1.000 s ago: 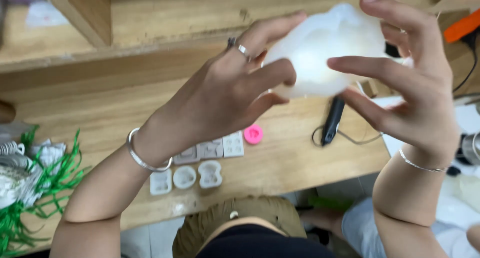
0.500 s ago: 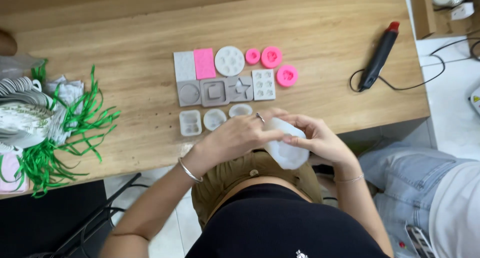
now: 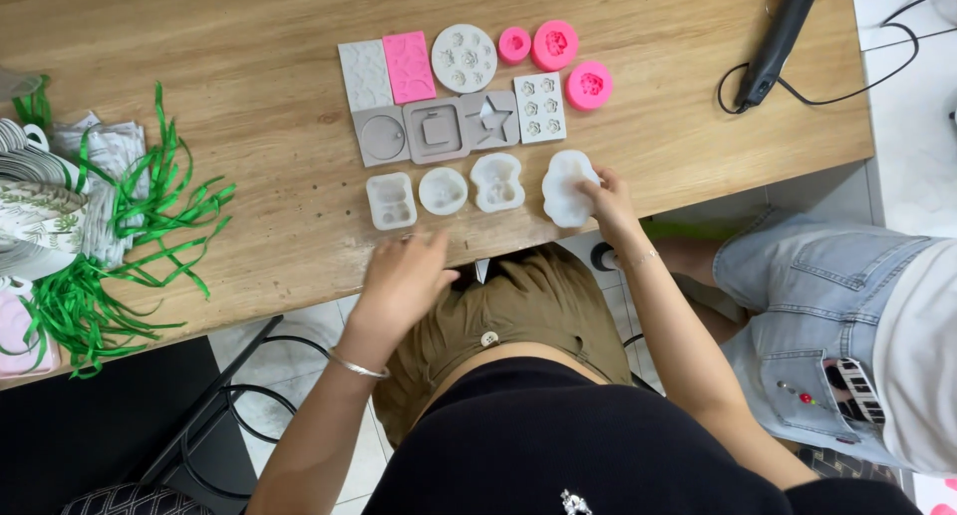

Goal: Organizing and cleaning various silicone candle molds on a workspace.

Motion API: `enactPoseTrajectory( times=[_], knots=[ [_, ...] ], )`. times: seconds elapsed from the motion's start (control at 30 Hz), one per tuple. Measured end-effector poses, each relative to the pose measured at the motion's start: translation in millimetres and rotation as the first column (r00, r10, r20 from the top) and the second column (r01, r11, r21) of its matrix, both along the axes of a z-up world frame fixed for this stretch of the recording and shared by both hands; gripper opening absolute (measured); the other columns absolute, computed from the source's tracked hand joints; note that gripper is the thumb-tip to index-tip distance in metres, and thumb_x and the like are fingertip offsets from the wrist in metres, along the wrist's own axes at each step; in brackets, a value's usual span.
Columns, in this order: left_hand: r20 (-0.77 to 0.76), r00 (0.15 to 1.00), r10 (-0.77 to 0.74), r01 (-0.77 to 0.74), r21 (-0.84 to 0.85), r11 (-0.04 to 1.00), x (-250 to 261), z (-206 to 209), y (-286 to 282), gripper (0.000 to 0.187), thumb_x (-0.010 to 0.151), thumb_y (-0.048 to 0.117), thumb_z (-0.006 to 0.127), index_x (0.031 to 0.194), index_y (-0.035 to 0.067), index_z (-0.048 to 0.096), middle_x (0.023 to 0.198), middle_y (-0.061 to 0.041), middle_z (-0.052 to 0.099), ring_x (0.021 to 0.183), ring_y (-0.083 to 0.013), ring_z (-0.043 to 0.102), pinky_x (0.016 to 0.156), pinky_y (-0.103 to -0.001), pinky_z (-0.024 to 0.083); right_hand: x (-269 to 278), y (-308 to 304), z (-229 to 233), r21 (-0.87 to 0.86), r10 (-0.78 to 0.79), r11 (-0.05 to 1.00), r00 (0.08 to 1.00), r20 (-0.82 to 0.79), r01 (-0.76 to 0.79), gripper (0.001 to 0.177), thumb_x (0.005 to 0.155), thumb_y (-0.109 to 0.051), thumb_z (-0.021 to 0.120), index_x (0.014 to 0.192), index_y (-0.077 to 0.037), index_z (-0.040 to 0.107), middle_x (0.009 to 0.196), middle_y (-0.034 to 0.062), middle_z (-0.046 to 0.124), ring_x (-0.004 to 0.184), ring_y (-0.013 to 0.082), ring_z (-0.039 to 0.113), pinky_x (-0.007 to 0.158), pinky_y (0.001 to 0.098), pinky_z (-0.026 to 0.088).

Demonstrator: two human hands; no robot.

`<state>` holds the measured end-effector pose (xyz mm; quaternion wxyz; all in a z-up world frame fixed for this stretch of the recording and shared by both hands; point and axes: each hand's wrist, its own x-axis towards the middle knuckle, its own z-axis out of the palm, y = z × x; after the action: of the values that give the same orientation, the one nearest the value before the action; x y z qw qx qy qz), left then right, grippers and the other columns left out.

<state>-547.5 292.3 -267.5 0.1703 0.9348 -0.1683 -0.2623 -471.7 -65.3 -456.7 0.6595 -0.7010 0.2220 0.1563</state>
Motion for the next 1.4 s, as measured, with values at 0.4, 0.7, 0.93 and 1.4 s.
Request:
enactPoseTrajectory(
  times=[0.4, 0.7, 0.93, 1.4],
  knots=[
    [-0.075, 0.919, 0.388, -0.370, 0.181, 0.911, -47, -21, 19, 0.054, 0.090, 0.045, 0.072, 0.123, 0.005, 0.059, 0.122, -0.024, 0.063, 0.113, -0.0417, 0.064, 0.097, -0.053, 0.050, 34, 3, -74, -0.300, -0.015, 0.953, 0.996, 0.092, 0.043, 0.033, 0.086, -0.015, 0.069, 0.115, 0.001, 0.071, 0.094, 0.0093, 0.072, 0.082, 0.0152, 0.066, 0.071, 0.0303, 0.052],
    [-0.048, 0.885, 0.463, -0.461, 0.038, 0.886, -32, -15, -44, 0.056, 0.087, 0.047, 0.075, 0.124, 0.008, 0.060, 0.119, -0.020, 0.067, 0.114, -0.0385, 0.065, 0.098, -0.054, 0.049, 48, 3, -53, -0.770, 0.319, 0.636, 0.929, 0.190, -0.061, 0.034, 0.088, -0.026, 0.072, 0.110, -0.001, 0.077, 0.091, 0.0213, 0.075, 0.086, 0.0314, 0.072, 0.082, 0.0449, 0.054],
    [0.086, 0.791, 0.605, -0.608, 0.000, 0.794, -49, -10, -52, 0.053, 0.087, 0.043, 0.076, 0.122, 0.007, 0.060, 0.118, -0.020, 0.066, 0.110, -0.0381, 0.066, 0.098, -0.056, 0.047, 52, -25, -74, -0.786, 0.507, 0.587, 0.845, 0.170, -0.194, 0.036, 0.090, -0.028, 0.069, 0.113, -0.001, 0.074, 0.089, 0.0226, 0.073, 0.082, 0.0367, 0.071, 0.075, 0.0481, 0.054],
    [-0.200, 0.580, 0.790, -0.800, 0.041, 0.598, -113, 2, -26, 0.056, 0.094, 0.044, 0.071, 0.129, 0.003, 0.053, 0.124, -0.025, 0.060, 0.116, -0.0415, 0.061, 0.097, -0.050, 0.050, 114, 64, 80, -0.822, 0.773, 0.495, 0.573, 0.270, -0.280, 0.040, 0.090, -0.031, 0.074, 0.119, -0.004, 0.071, 0.093, 0.0171, 0.075, 0.080, 0.0291, 0.072, 0.067, 0.0390, 0.054]
  ],
)
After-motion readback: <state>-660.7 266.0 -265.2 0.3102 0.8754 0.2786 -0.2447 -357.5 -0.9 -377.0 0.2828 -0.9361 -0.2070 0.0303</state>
